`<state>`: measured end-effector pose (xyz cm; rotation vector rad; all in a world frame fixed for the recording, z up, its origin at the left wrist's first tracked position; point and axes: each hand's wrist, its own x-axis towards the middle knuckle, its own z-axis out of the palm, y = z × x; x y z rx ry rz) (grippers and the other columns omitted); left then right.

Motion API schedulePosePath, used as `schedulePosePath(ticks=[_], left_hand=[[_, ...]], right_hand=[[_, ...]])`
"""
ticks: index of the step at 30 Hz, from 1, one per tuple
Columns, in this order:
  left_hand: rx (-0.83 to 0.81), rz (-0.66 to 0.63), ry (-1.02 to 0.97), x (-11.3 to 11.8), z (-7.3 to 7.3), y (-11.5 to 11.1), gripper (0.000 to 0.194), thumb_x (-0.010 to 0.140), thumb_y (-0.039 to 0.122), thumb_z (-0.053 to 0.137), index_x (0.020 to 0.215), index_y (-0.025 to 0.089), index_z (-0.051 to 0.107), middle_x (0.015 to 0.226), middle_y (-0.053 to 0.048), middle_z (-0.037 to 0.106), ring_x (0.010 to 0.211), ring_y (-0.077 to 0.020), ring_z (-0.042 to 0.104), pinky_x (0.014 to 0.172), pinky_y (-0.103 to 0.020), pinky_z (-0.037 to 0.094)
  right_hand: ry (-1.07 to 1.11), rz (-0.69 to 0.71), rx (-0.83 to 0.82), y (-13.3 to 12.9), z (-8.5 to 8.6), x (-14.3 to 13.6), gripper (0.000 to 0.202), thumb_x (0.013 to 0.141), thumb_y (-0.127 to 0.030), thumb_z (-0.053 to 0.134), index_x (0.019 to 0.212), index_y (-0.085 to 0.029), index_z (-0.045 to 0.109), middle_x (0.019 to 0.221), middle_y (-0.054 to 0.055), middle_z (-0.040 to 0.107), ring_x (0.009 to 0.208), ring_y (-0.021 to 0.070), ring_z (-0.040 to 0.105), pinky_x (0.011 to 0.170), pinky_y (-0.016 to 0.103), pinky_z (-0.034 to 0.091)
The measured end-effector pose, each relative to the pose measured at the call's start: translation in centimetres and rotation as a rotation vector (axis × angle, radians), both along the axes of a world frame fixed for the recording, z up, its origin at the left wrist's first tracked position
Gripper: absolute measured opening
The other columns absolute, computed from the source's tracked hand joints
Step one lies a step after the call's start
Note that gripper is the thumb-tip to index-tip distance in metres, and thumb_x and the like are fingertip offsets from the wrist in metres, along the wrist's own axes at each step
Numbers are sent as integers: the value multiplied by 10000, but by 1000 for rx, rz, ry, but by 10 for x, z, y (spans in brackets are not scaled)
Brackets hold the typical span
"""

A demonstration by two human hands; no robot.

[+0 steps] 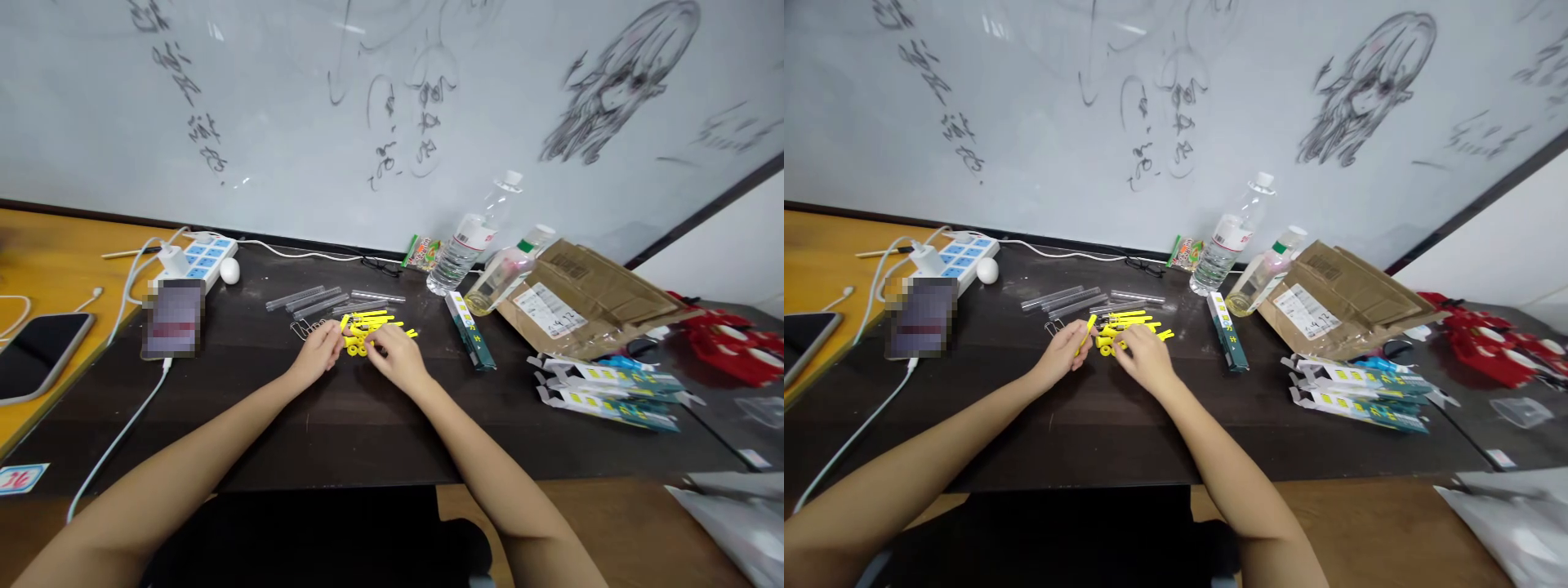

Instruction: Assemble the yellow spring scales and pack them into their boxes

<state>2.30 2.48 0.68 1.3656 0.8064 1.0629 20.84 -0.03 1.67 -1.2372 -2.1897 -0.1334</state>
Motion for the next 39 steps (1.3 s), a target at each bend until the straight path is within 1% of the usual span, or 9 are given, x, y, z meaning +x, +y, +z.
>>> schedulePosePath(ticks=[3,6,9,11,13,17,21,34,39], left_hand=[[225,-5,311,-2,-1,-3,307,933,400,369,838,170,548,583,47,451,464,-73,396,489,-203,320],[404,-13,582,-4,0,-6,295,935,346,361,830,178,581,683,-2,584,601,-126,525,607,-237,378],[506,-25,739,-5,-1,-6,277,929,339,378,901,202,616,831,-38,664,747,-178,604,676,-253,399],[528,-32,790,-6,-3,-6,288,934,351,371,927,215,626,862,-48,680,767,-191,622,674,-252,397],[532,-32,787,-6,-4,-6,294,937,358,370,945,223,632,889,-53,690,769,-198,629,667,-253,392],[531,-9,690,-5,-2,-9,286,940,342,375,992,227,632,946,-51,695,830,-205,636,708,-254,402],[531,13,622,-5,1,-12,275,938,335,391,969,220,638,922,-46,691,819,-196,631,717,-248,401],[540,-21,604,-4,3,-11,282,939,325,377,892,201,626,830,-33,671,727,-169,607,686,-244,385],[529,-7,592,-5,0,-10,247,932,330,390,967,207,601,866,-26,662,759,-168,603,697,-243,388]], right_hand=[[-183,-108,-44,11,2,16,200,826,-296,614,1001,-204,647,919,80,593,860,230,521,740,331,411],[-308,-95,-68,15,-3,20,243,806,-296,642,1034,-212,648,944,85,574,859,237,496,749,342,401],[-275,-70,-74,13,-5,17,198,811,-260,633,1000,-202,646,943,91,572,867,238,492,764,352,401],[-127,-43,-101,12,-4,14,170,803,-247,635,966,-199,639,917,83,574,867,233,500,763,351,407],[112,9,-167,13,-4,12,149,798,-238,628,943,-202,627,854,55,566,818,207,510,728,332,419],[626,142,-426,16,-6,9,179,788,-309,631,938,-213,612,717,-9,527,633,135,485,584,267,417],[927,241,-603,18,-9,6,293,732,-416,697,926,-212,614,755,-4,597,651,122,545,613,261,468],[952,302,-664,16,-9,5,325,701,-409,746,935,-209,642,797,12,656,721,128,616,718,286,518],[916,327,-668,15,-9,3,326,708,-398,741,950,-210,631,751,-3,629,671,117,594,682,279,503]])
